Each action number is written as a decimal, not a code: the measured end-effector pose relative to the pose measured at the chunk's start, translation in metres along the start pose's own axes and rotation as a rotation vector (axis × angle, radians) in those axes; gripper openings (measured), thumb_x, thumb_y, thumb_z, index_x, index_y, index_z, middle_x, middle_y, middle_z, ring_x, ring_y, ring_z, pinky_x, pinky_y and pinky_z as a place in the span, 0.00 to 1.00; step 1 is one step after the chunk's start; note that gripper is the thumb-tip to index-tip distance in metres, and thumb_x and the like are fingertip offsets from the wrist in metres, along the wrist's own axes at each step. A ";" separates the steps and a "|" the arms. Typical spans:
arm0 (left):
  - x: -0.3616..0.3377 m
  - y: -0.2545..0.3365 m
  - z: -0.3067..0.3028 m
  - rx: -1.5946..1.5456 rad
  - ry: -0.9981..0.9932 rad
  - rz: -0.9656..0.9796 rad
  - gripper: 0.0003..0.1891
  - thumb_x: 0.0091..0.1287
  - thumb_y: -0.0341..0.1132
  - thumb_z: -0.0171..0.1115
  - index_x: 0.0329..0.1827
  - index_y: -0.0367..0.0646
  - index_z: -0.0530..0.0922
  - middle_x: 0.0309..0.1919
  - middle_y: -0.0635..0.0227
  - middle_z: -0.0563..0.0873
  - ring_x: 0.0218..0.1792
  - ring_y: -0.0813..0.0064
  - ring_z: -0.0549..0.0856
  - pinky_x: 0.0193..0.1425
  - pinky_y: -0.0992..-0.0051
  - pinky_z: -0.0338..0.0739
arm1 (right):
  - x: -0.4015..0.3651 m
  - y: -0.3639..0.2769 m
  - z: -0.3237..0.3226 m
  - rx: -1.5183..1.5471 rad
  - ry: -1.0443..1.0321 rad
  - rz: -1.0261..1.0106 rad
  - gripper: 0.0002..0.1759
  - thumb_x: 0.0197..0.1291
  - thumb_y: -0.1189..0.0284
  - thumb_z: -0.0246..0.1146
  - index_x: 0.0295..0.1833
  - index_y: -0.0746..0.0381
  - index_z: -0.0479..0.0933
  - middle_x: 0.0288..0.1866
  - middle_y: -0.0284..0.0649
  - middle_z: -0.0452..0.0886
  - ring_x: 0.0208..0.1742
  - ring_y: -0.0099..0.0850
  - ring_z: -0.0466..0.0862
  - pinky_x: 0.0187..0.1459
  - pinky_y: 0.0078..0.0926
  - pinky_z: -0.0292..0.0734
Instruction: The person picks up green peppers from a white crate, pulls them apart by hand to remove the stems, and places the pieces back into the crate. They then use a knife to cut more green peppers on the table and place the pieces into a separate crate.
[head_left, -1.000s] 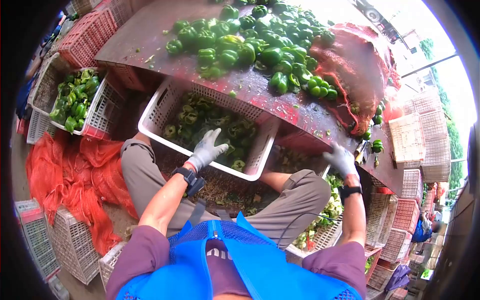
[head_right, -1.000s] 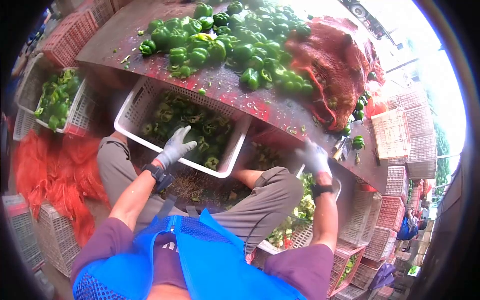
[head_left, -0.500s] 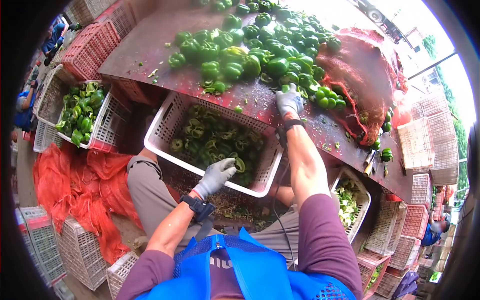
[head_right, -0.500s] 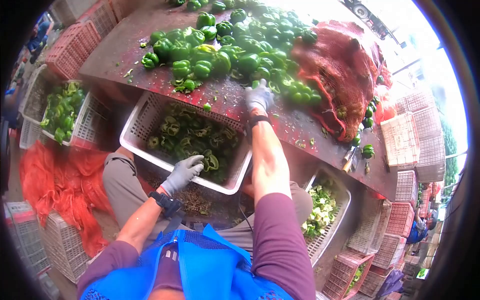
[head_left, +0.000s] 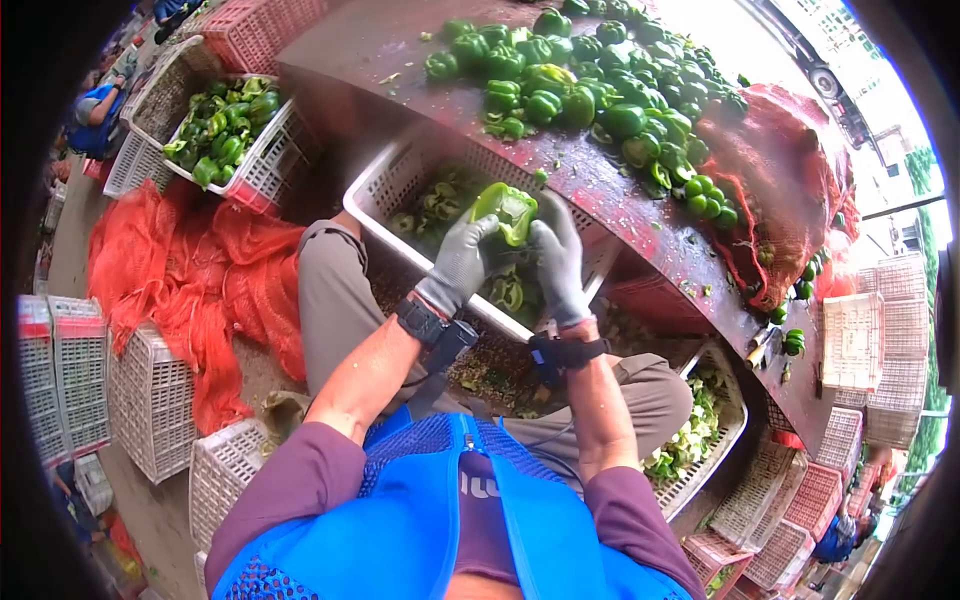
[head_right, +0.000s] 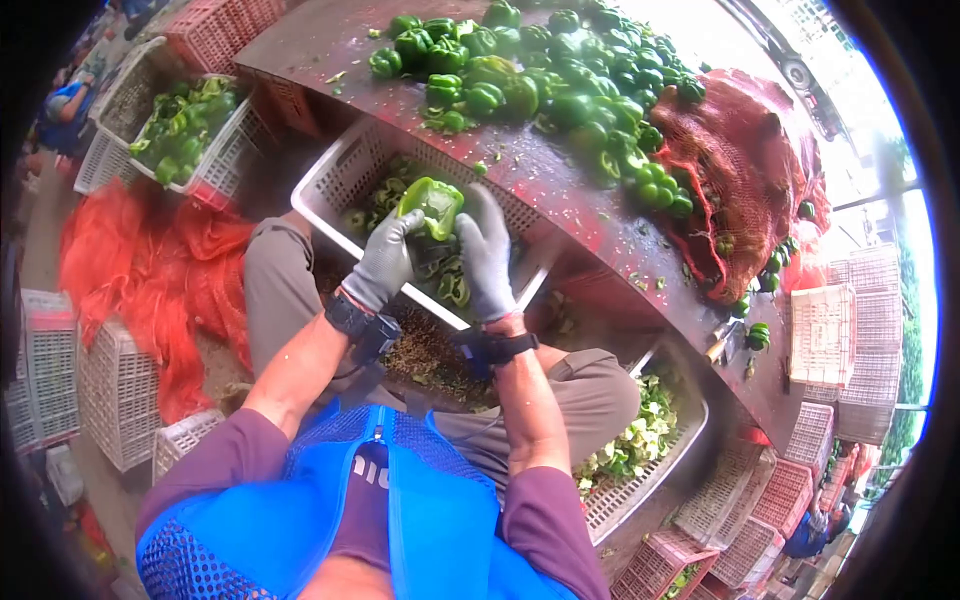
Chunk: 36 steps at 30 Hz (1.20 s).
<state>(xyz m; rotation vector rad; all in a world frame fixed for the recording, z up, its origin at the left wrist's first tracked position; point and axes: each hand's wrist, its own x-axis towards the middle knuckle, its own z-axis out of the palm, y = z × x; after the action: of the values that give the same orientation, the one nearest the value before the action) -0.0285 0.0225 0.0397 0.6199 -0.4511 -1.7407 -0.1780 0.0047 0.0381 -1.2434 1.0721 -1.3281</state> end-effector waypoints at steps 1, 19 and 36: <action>-0.001 0.005 -0.005 0.185 0.041 0.050 0.19 0.76 0.34 0.54 0.68 0.39 0.72 0.55 0.63 0.83 0.55 0.71 0.84 0.60 0.67 0.80 | -0.006 -0.032 0.005 -0.200 0.029 0.012 0.31 0.64 0.71 0.60 0.73 0.67 0.67 0.62 0.47 0.79 0.62 0.36 0.79 0.64 0.33 0.72; -0.015 -0.024 -0.017 1.344 0.179 0.427 0.23 0.65 0.31 0.63 0.65 0.43 0.75 0.52 0.52 0.83 0.55 0.53 0.83 0.62 0.62 0.76 | -0.005 -0.019 -0.018 -0.033 -0.261 0.286 0.22 0.65 0.71 0.58 0.64 0.65 0.78 0.42 0.38 0.86 0.36 0.24 0.82 0.42 0.26 0.80; 0.014 -0.065 -0.060 1.381 -0.196 -0.004 0.28 0.68 0.42 0.67 0.68 0.37 0.75 0.58 0.50 0.84 0.58 0.59 0.85 0.63 0.66 0.78 | 0.036 -0.058 -0.257 -1.536 0.025 0.048 0.28 0.60 0.59 0.66 0.64 0.57 0.76 0.55 0.52 0.84 0.54 0.49 0.84 0.56 0.45 0.78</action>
<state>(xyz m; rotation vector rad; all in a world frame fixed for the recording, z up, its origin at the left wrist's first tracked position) -0.0431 0.0262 -0.0488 1.3721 -1.8264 -1.2834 -0.4391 -0.0289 0.0778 -2.1763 2.2376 -0.2562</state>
